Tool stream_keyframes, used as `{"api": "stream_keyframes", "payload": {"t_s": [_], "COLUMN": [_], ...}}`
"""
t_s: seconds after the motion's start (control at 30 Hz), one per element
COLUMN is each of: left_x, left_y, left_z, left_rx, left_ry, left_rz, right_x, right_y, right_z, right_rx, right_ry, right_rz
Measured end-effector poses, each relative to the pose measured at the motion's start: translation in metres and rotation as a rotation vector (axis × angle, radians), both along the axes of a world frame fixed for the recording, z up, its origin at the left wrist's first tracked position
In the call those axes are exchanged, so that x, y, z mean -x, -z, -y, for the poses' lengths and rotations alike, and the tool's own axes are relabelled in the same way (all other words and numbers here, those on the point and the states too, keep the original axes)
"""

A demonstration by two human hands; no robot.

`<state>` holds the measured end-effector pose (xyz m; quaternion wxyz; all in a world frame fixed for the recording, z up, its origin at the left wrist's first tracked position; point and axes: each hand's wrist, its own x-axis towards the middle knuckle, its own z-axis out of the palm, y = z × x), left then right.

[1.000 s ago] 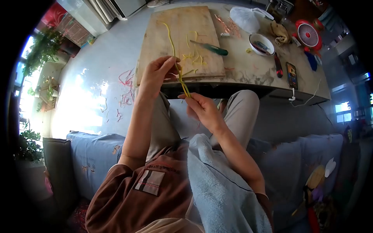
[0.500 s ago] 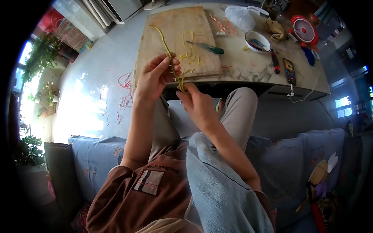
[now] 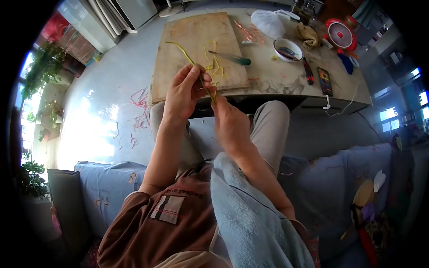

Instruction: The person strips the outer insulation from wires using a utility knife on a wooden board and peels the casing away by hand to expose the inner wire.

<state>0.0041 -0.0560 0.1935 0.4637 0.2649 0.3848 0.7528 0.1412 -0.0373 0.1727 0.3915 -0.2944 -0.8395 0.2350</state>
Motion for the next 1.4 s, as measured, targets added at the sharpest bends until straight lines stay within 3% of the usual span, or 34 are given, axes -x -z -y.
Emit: {"api": "stream_keyframes", "payload": {"t_s": [0.13,0.4,0.53,0.63,0.73,0.87,1.0,1.13,1.27,1.3,1.4], "left_x": [-0.019,-0.052,-0.028,-0.018,-0.019,-0.006,0.022,0.035,0.043,0.048,0.061], "left_y": [0.001,0.020,0.037,0.053,0.054,0.033,0.037,0.039,0.018,0.022,0.047], "left_z": [0.003,0.008,0.006,0.011,0.007,0.004,0.000,-0.004,-0.001,-0.002,-0.009], "left_rx": [-0.030,-0.056,-0.030,-0.110,-0.103,-0.087,-0.267,-0.249,-0.010,-0.005,-0.070], "left_ry": [-0.081,-0.206,-0.022,0.265,0.243,-0.001,0.277,0.211,0.219,0.232,0.232], "left_rz": [0.010,0.162,0.333,0.525,0.494,0.395,0.507,0.557,0.102,0.093,0.319], "right_x": [-0.014,-0.033,-0.033,-0.037,-0.041,-0.045,-0.038,-0.040,-0.040,-0.037,-0.024], "right_y": [0.011,0.030,0.014,0.006,0.002,-0.005,-0.006,-0.003,0.005,0.006,0.011], "right_z": [-0.005,-0.005,0.000,0.004,-0.002,-0.010,-0.009,-0.010,-0.006,-0.006,-0.006], "right_rx": [0.260,0.497,0.738,0.872,0.979,1.188,1.488,1.759,1.881,1.857,1.882], "right_ry": [-0.050,-0.053,-0.210,-0.339,-0.381,-0.543,-0.743,-0.804,-0.777,-0.760,-0.794], "right_rz": [-0.061,-0.211,-0.277,-0.346,-0.327,-0.311,-0.400,-0.451,-0.388,-0.383,-0.429]}}
